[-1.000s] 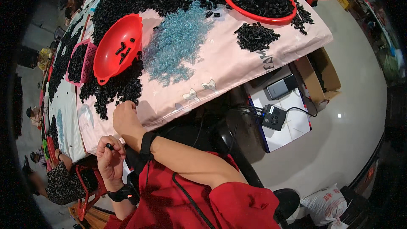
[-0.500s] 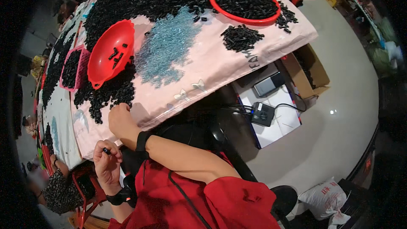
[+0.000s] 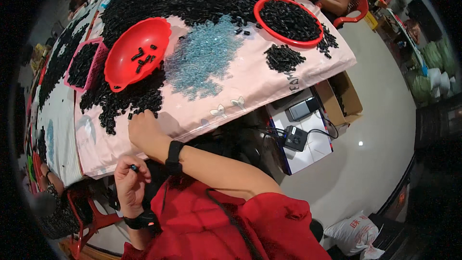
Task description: The person repeatedly picks small black plastic components and light blue pins from a table, inserts the pins into the components, and places the assembled units into a red bowl. The person works continuously at a table with others nearby.
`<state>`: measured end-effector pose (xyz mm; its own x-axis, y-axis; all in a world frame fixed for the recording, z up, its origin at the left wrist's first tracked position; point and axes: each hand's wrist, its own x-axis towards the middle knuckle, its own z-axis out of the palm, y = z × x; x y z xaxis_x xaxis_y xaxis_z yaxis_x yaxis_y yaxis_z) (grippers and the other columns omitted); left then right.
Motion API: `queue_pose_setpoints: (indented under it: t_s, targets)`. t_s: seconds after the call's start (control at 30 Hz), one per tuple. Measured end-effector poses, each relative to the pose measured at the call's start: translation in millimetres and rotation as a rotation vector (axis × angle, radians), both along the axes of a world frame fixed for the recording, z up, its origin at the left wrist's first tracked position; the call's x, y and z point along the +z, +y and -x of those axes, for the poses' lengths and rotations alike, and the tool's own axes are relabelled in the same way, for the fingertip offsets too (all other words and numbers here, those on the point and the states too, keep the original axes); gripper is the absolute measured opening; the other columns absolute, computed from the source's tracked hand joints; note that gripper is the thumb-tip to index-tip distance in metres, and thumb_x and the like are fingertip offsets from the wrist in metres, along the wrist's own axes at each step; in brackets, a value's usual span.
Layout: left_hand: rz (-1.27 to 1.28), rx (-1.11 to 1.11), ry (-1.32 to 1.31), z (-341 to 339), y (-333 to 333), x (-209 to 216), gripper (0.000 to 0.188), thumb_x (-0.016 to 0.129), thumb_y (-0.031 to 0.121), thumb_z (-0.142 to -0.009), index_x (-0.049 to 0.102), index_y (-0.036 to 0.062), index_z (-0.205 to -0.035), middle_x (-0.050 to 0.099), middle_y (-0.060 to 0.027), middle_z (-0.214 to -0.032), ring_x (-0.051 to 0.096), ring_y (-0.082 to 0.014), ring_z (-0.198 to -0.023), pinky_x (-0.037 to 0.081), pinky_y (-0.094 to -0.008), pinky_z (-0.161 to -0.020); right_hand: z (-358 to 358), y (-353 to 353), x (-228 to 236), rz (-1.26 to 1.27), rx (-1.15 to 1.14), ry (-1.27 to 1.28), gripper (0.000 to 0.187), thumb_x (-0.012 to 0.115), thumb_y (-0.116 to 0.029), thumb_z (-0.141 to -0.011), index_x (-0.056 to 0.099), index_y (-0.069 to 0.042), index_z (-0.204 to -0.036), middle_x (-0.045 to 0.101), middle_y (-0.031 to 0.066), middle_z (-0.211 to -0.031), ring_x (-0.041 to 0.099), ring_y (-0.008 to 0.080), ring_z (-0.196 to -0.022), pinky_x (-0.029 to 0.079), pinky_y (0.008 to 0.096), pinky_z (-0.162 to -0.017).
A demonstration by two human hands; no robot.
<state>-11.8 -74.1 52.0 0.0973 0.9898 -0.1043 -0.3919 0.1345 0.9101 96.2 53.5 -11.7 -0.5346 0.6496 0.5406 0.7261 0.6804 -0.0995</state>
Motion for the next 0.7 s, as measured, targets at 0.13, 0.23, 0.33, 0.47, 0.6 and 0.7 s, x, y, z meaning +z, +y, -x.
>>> queue_pose_setpoints:
  t_s: [0.13,0.23,0.33,0.47,0.6,0.7]
  targets:
    - [0.068,-0.002,-0.123,3.7,-15.1,-12.2,0.018,0.071,0.002,-0.097,0.065,-0.0008,-0.114,0.072,-0.0152,-0.102,0.073,-0.0236,-0.088,0.061,-0.0347,-0.073,-7.1,4.0,11.2,0.231,0.218,-0.100,0.011,0.068,-0.015,-0.078,0.067,-0.007,-0.085,0.069,0.0124,-0.084,0.069,0.0265,-0.080,0.054,0.0421,-0.067]
    - [0.190,-0.027,-0.122,-2.5,-9.7,-2.1,0.015,0.071,0.006,-0.099,0.067,-0.0009,-0.112,0.073,-0.0134,-0.102,0.072,-0.0220,-0.088,0.060,-0.0329,-0.074,-48.5,2.0,39.8,0.147,0.189,0.102,0.012,0.067,-0.010,-0.080,0.064,-0.003,-0.090,0.067,0.0176,-0.091,0.067,0.0360,-0.079,0.056,0.0439,-0.071]
    - [0.162,-0.052,-0.182,-2.5,-7.7,-2.7,0.026,0.071,0.017,-0.104,0.069,-0.0016,-0.122,0.074,-0.0120,-0.106,0.073,-0.0186,-0.093,0.060,-0.0320,-0.078,-74.6,7.9,37.4,0.363,0.165,0.500,0.013,0.070,-0.005,-0.097,0.069,0.002,-0.108,0.071,0.0168,-0.096,0.072,0.0323,-0.084,0.057,0.0385,-0.075]
    - [0.165,-0.056,-0.284,-1.7,-6.8,-15.0,0.025,0.065,0.014,-0.108,0.068,-0.0010,-0.128,0.074,-0.0089,-0.114,0.071,-0.0143,-0.101,0.058,-0.0272,-0.084,-104.5,-5.9,62.8,0.945,0.140,0.671,0.015,0.065,-0.001,-0.101,0.068,0.003,-0.115,0.068,0.0049,-0.098,0.066,0.0112,-0.083,0.055,0.0264,-0.077]
    - [0.135,-0.066,-0.295,-7.5,-4.1,-22.4,0.028,0.066,0.017,-0.108,0.068,0.0012,-0.130,0.074,-0.0059,-0.114,0.070,-0.0123,-0.103,0.057,-0.0269,-0.086,-109.9,-29.0,85.8,0.911,0.225,0.571,0.021,0.064,0.004,-0.098,0.068,0.003,-0.119,0.067,0.0057,-0.105,0.064,0.0107,-0.091,0.053,0.0260,-0.081]
    - [0.125,-0.077,-0.272,-10.6,-4.1,-20.9,0.027,0.066,0.017,-0.108,0.068,0.0025,-0.130,0.074,-0.0040,-0.113,0.069,-0.0110,-0.102,0.057,-0.0266,-0.087,-106.2,-43.7,102.8,0.779,0.260,0.445,0.023,0.067,0.005,-0.094,0.071,0.001,-0.117,0.069,0.0078,-0.106,0.064,0.0161,-0.099,0.051,0.0301,-0.088]
